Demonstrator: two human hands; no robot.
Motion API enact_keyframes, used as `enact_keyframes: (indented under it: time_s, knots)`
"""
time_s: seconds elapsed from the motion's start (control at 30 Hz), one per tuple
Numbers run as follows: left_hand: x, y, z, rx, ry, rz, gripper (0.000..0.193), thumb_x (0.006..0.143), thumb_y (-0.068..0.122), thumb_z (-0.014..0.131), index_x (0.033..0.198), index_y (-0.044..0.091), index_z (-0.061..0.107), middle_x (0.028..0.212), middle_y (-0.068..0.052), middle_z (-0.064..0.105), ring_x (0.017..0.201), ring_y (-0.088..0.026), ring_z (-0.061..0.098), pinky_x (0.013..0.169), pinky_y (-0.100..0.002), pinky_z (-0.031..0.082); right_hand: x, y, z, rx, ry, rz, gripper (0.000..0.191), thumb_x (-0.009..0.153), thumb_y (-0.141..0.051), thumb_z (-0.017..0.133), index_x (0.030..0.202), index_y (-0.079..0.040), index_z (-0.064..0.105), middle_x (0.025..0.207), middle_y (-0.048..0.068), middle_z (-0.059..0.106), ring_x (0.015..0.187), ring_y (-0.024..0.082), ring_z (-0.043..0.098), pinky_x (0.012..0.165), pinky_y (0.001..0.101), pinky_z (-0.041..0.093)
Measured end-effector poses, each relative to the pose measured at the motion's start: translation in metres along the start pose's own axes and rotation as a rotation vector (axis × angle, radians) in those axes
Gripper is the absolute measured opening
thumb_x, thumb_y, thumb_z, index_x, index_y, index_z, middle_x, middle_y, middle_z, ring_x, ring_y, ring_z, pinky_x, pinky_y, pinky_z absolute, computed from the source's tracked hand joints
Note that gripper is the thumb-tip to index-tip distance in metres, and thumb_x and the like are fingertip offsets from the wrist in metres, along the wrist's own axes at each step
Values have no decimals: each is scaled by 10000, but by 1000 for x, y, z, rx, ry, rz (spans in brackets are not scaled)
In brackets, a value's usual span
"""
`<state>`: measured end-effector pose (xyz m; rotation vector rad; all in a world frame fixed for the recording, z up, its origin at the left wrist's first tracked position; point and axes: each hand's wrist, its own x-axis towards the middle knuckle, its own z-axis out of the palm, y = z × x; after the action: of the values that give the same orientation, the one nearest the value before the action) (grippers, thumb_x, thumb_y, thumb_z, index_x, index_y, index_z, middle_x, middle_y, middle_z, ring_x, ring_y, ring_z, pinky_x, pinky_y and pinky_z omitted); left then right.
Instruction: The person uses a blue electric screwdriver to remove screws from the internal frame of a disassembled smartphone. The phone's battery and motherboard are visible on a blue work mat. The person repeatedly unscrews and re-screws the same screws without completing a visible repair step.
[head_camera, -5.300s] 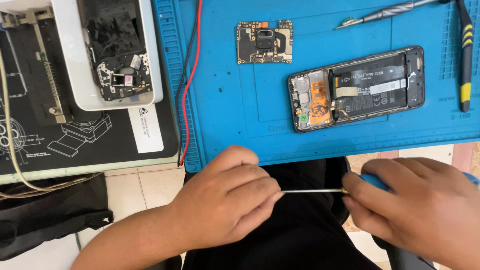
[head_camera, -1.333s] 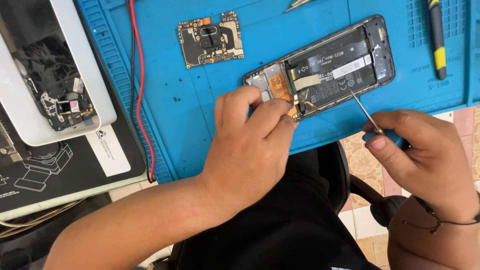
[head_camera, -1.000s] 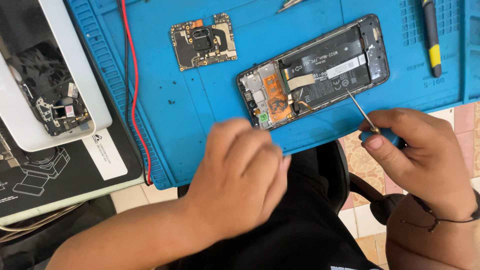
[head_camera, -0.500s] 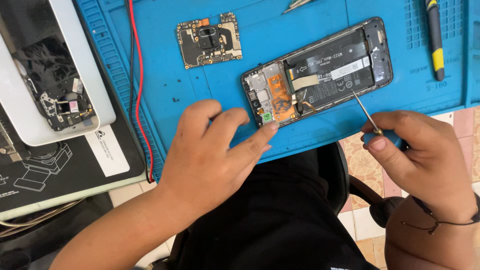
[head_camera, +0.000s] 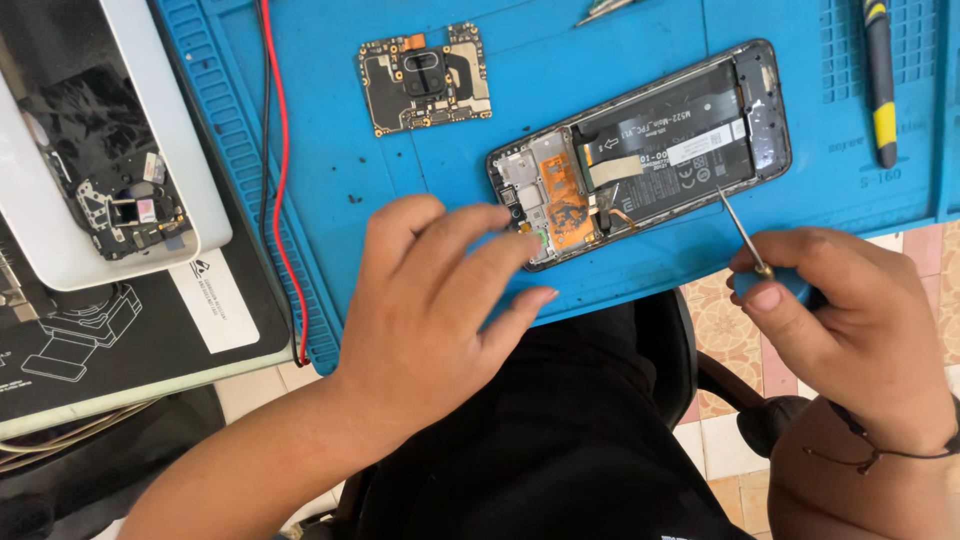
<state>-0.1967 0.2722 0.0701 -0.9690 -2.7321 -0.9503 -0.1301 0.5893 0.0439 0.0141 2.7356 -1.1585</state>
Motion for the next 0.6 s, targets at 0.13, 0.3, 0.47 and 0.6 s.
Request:
enact_keyframes:
  time_s: [0.13,0.3,0.47,0.6]
  knots:
    - [9,-3,-2,-86,0,-123,858,729,216,925,1412,36,439,1370,-183,562,1223,-374,496,1059,-472,413,-12,3,-4,184,-40,-74,281,899,-194,711,1113,-26,643,969,75,713,843,159,661,720,263,537]
    - [8,-4,1,-194,-45,-214,994,765,190,890,1544,32,294,1401,-176,547,1161,-324,486,1077,-428,419,-28,7,-6,446,-362,8,491,846,-153,710,1290,1,565,1013,85,686,887,153,681,737,281,571]
    - [-2,-11,6,-189,-92,-287,1022,822,250,911,1606,61,283,1230,-138,562,1178,-291,489,1081,-393,425,-30,0,-3,-1,-358,114,631,698,-222,870,1255,-32,644,1023,75,708,805,178,734,633,306,592]
    - [-8,-11,6,-201,-73,-260,1028,861,222,890,1628,51,227,1301,-110,588,1199,-283,488,1109,-397,412,-10,-4,-20,-246,-252,-129,591,634,-198,854,1169,-13,680,1036,123,726,882,232,760,731,322,604]
